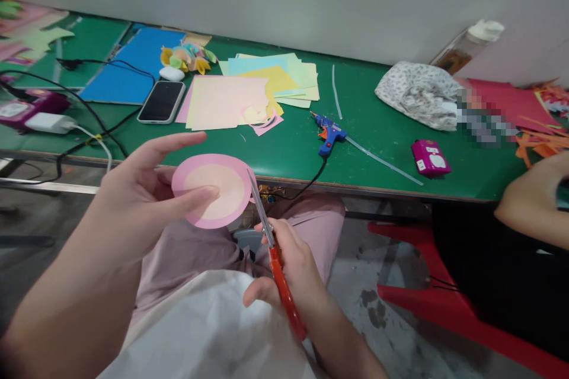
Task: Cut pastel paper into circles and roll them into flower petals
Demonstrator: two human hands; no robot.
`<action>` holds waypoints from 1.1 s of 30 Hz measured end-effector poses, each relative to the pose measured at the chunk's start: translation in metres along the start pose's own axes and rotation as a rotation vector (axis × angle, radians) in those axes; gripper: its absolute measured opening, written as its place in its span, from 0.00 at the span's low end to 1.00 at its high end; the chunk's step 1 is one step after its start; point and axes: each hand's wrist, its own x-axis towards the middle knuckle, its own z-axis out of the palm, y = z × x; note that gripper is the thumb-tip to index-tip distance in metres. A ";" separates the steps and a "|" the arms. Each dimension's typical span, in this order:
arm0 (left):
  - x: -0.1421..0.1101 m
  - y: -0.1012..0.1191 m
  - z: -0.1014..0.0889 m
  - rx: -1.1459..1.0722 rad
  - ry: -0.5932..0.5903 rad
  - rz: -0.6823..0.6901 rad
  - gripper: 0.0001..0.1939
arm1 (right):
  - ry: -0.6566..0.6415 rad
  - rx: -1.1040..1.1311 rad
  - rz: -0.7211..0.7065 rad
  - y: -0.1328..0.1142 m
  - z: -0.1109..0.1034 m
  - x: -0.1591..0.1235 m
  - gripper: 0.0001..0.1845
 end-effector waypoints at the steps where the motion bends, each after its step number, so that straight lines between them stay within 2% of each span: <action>1: 0.000 0.000 0.000 0.005 0.005 -0.007 0.32 | -0.007 0.014 -0.009 -0.001 -0.002 0.001 0.52; 8: 0.003 0.001 -0.003 0.064 -0.003 -0.054 0.34 | -0.035 -0.011 -0.074 -0.005 -0.011 0.003 0.49; 14: 0.007 0.002 -0.005 0.069 -0.051 -0.075 0.35 | -0.026 -0.052 -0.013 -0.013 -0.013 0.001 0.51; 22: 0.009 -0.002 -0.012 0.094 -0.103 -0.057 0.33 | -0.013 -0.137 -0.038 -0.020 -0.018 0.000 0.51; 29: 0.011 -0.003 -0.009 0.058 -0.179 -0.043 0.31 | -0.074 -0.012 0.017 -0.012 -0.019 0.001 0.59; 33: 0.009 -0.001 -0.005 0.051 -0.205 -0.046 0.32 | -0.085 0.059 0.076 -0.009 -0.019 0.002 0.60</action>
